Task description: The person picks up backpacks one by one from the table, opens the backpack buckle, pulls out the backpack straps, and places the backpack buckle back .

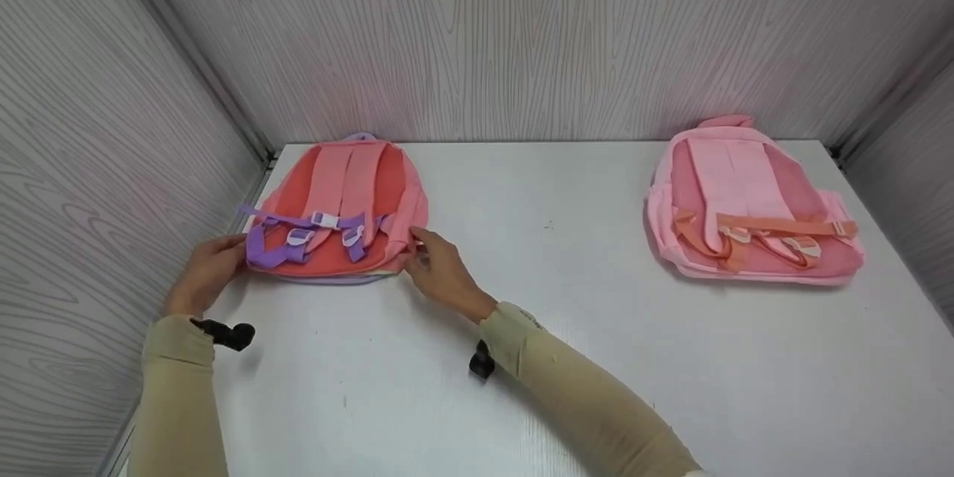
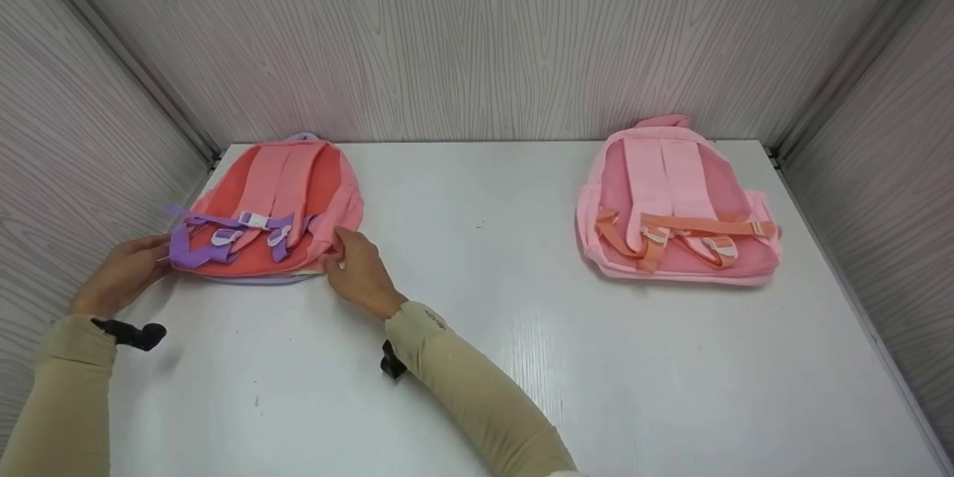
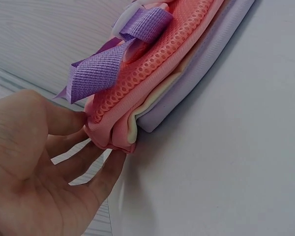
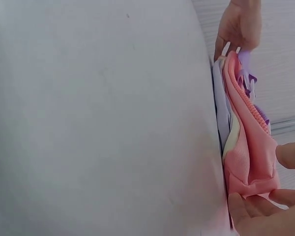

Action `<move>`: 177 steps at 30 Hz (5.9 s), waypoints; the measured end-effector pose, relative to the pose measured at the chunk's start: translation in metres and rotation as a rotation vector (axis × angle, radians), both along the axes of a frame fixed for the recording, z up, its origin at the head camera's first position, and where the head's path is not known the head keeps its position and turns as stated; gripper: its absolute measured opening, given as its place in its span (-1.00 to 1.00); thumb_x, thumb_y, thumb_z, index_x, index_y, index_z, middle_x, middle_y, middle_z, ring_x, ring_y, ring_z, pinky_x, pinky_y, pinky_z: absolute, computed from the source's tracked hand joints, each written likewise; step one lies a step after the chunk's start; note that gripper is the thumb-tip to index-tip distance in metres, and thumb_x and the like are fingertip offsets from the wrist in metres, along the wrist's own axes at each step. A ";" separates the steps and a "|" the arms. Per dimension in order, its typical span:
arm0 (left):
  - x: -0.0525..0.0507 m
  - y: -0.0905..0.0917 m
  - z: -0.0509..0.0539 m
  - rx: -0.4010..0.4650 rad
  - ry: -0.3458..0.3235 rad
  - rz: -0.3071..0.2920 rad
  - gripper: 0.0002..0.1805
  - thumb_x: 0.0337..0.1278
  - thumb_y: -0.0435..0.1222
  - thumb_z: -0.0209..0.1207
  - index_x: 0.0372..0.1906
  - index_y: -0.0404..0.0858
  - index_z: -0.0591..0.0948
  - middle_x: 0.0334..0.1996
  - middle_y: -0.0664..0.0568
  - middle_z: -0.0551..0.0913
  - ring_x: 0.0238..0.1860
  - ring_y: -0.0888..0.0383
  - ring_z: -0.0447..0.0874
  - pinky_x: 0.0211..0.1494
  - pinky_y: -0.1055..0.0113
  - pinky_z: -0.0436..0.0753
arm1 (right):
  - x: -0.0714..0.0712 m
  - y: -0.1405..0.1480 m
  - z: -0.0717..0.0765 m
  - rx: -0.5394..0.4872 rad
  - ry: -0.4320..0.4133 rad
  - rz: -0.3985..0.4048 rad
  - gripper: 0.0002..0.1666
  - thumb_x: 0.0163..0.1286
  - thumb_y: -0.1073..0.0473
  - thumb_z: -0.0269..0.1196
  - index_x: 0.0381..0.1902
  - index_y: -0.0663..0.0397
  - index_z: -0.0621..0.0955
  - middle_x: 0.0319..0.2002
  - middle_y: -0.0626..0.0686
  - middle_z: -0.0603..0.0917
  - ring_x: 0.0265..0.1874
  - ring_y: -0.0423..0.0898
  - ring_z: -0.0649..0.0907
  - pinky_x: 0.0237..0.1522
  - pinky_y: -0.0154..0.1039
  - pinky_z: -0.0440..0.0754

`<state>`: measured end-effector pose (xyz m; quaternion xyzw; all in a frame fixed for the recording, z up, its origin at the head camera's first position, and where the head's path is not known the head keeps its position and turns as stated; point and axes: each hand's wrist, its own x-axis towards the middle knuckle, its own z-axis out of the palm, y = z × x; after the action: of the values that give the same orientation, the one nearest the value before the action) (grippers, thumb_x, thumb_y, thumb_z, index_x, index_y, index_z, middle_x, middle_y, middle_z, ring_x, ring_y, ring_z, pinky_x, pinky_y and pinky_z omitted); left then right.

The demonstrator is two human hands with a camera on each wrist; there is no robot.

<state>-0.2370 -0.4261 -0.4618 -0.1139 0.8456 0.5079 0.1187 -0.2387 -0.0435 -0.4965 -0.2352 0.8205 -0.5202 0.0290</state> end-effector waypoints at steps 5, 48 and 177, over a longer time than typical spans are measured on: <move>0.002 0.000 -0.002 0.003 0.004 -0.014 -0.28 0.74 -0.08 -0.19 0.65 -0.52 0.10 0.60 -0.43 0.21 0.51 -0.04 0.38 0.65 0.02 0.32 | 0.000 0.002 0.000 -0.031 -0.024 -0.017 -0.45 0.62 0.28 0.19 0.48 0.35 0.44 0.28 0.24 0.64 0.28 0.06 0.67 0.33 -0.18 0.64; 0.012 0.036 0.000 -0.025 -0.014 -0.183 -0.28 0.66 -0.11 0.04 0.68 -0.33 0.17 0.59 -0.42 0.28 0.57 -0.25 0.30 0.65 -0.17 0.26 | 0.001 0.046 0.010 0.043 -0.081 -0.189 -0.55 0.41 -0.04 0.45 0.06 0.14 0.65 -0.10 0.07 0.73 -0.11 -0.02 0.70 -0.09 -0.25 0.76; -0.001 0.271 -0.014 -0.064 0.196 -0.414 -0.58 0.36 -0.25 0.23 0.26 -0.21 0.58 0.26 -0.23 0.66 0.29 -0.20 0.68 0.29 -0.07 0.69 | 0.024 0.290 0.020 0.250 -0.142 -0.348 -0.48 0.41 0.04 0.49 0.21 0.22 0.71 0.15 0.25 0.75 0.14 0.18 0.70 0.28 0.15 0.67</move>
<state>-0.2385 -0.1551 -0.4756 0.1082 0.8741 0.4542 0.1340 -0.2152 0.2466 -0.4765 -0.0477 0.9027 -0.4269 0.0254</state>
